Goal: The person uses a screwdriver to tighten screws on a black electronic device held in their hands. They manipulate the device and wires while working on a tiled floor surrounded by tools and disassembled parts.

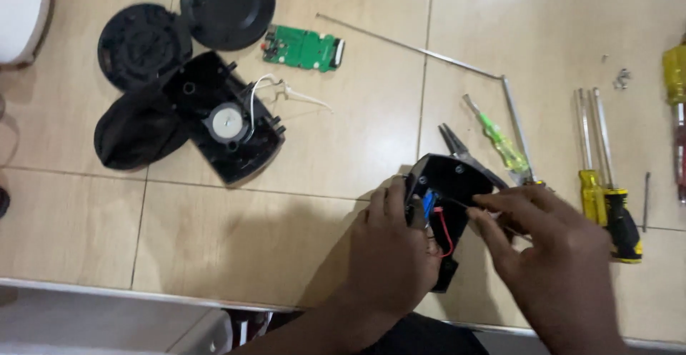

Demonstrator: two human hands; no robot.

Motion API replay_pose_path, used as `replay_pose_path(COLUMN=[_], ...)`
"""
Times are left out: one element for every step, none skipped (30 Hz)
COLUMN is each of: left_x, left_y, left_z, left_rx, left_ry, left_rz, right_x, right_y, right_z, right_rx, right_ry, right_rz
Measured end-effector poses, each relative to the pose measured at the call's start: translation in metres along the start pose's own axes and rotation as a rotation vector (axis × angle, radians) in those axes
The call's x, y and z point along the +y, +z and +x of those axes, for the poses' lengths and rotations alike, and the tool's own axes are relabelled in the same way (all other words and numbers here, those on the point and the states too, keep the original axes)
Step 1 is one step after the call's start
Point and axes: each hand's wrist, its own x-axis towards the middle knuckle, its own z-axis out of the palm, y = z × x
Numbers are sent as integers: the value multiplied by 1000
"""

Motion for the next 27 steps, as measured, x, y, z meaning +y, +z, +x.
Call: replay_pose_path(left_x=[-1, -3, -5, -4, -4, -4, -6, -7, -7, -8, -9, -10, -9, -9, -9, -10, -11, -12, -14, -16, -17, -22, -27, -32, -30, -28, -27], left_y=[-1, -2, -3, -3, -2, -1, -3, -3, -3, -2, -1, -1, 0, 1, 2, 2, 2, 2, 0, -1, -2, 0, 3, 6, 1, -4, -9], left_z=[0, 1, 2, 2, 2, 3, 5, 5, 6, 6, 7, 7, 5, 5, 5, 4, 3, 3, 3, 2, 3, 1, 0, 1, 3, 3, 3], left_rx=[4, 10, 15, 19, 34, 48, 50, 82, 115, 111, 113, 117, 115, 81, 47, 49, 82, 115, 118, 140, 161, 163, 149, 136, 140, 104, 68], left_ry=[11, 30, 50, 66, 49, 32, 49, 63, 76, 88, 106, 120, 129, 97, 66, 73, 92, 110, 116, 134, 152, 162, 173, 184, 196, 152, 107], left_rz=[1, -16, -33, -29, -22, -16, -15, -34, -54, -60, -43, -23, -25, -19, -14, -12, -13, -12, -10, -25, -39, -41, -92, -143, -147, -122, -96], right_x=[-2, -4, -6, -8, -10, -12, -12, -10, -9, -7, -5, -3, 1, 5, 9, 11, 13, 15, 15, 15, 15, 16, 18, 20, 17, 12, 8], right_y=[1, 3, 6, 8, 11, 13, 16, 17, 19, 18, 18, 18, 18, 20, 21, 20, 19, 19, 21, 22, 23, 29, 34, 39, 41, 43, 46], right_z=[-4, -7, -10, -11, -12, -14, -14, -15, -16, -16, -16, -16, -18, -19, -19, -20, -21, -21, -22, -23, -23, -28, -31, -34, -36, -39, -42], right_rx=[12, 65, 119, 136, 136, 134, 150, 182, 215, 225, 232, 237, 244, 245, 245, 253, 261, 268, 275, 278, 280, 290, 307, 323, 334, 294, 253], right_ry=[4, 19, 33, 39, 198, 357, 362, 400, 437, 446, 471, 493, 499, 461, 424, 424, 341, 257, 256, 243, 230, 232, 140, 47, 49, 3, -42], right_rz=[-2, 74, 151, 150, 271, 393, 394, 402, 410, 404, 441, 481, 479, 446, 413, 413, 381, 349, 350, 376, 401, 398, 364, 327, 321, 342, 363])
